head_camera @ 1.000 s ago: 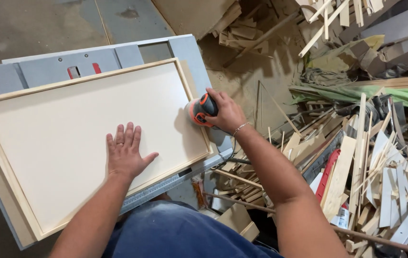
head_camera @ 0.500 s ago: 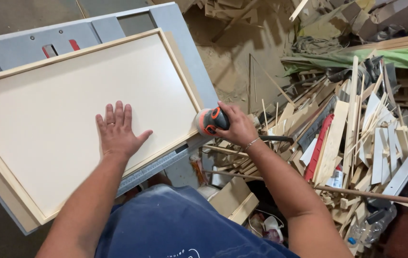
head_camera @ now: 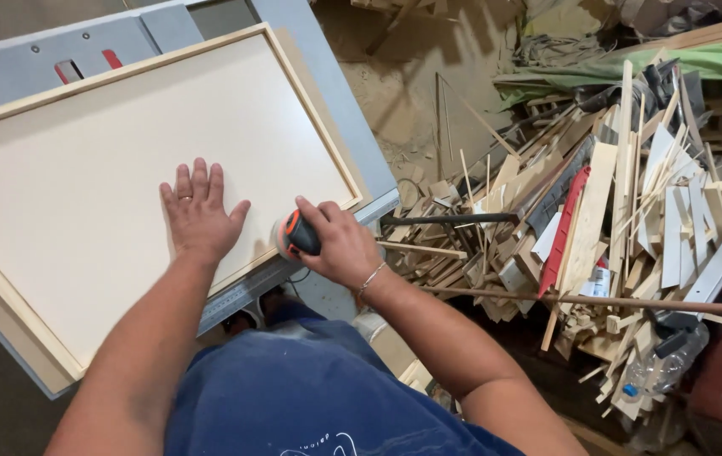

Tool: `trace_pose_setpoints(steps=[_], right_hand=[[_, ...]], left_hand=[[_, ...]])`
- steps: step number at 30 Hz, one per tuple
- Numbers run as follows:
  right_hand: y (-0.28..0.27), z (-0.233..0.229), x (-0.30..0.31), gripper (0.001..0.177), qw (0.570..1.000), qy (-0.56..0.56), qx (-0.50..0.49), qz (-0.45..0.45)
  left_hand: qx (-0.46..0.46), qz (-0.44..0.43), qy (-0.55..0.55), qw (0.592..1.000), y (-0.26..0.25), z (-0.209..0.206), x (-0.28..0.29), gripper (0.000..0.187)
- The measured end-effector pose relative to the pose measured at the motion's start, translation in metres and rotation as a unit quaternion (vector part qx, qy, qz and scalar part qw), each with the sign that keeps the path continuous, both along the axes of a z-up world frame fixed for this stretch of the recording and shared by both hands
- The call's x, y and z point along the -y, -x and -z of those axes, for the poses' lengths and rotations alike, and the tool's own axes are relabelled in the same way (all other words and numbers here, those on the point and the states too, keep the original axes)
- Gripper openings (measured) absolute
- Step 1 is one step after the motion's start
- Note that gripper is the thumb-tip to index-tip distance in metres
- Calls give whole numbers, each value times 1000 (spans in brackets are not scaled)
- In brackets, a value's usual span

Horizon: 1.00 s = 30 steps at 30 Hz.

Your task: Sanding the edges and corners of a wooden frame using a handheld orbital sander on a workbench.

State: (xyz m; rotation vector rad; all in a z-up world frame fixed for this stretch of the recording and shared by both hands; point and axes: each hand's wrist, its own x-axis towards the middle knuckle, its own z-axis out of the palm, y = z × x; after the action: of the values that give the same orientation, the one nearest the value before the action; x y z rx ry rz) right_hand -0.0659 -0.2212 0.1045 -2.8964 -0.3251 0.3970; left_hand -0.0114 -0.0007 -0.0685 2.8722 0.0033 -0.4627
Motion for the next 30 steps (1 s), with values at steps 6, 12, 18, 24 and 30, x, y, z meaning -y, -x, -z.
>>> trace_pose_setpoints(steps=[6,12,18,24,30], right_hand=[[1,8,16,91,999,20,-6,40],[-33,-33,51,77,991,17,-57,123],[-49,8,97,92,990,20,6,139],[-38,-22,48,94,995,40,-36,88],[-7,7,6,99,998,46,-25,34]], left_hand=[[1,111,-30,993,9,-42,-57,89],[-55,41,-133,989,21,-67,-159,100],[-119,93,-191,970,37,-83,-211,108],[-52,81,-199,975,30,-36,-226,121],[-59,105,-173,978,33,-61,-226,122]])
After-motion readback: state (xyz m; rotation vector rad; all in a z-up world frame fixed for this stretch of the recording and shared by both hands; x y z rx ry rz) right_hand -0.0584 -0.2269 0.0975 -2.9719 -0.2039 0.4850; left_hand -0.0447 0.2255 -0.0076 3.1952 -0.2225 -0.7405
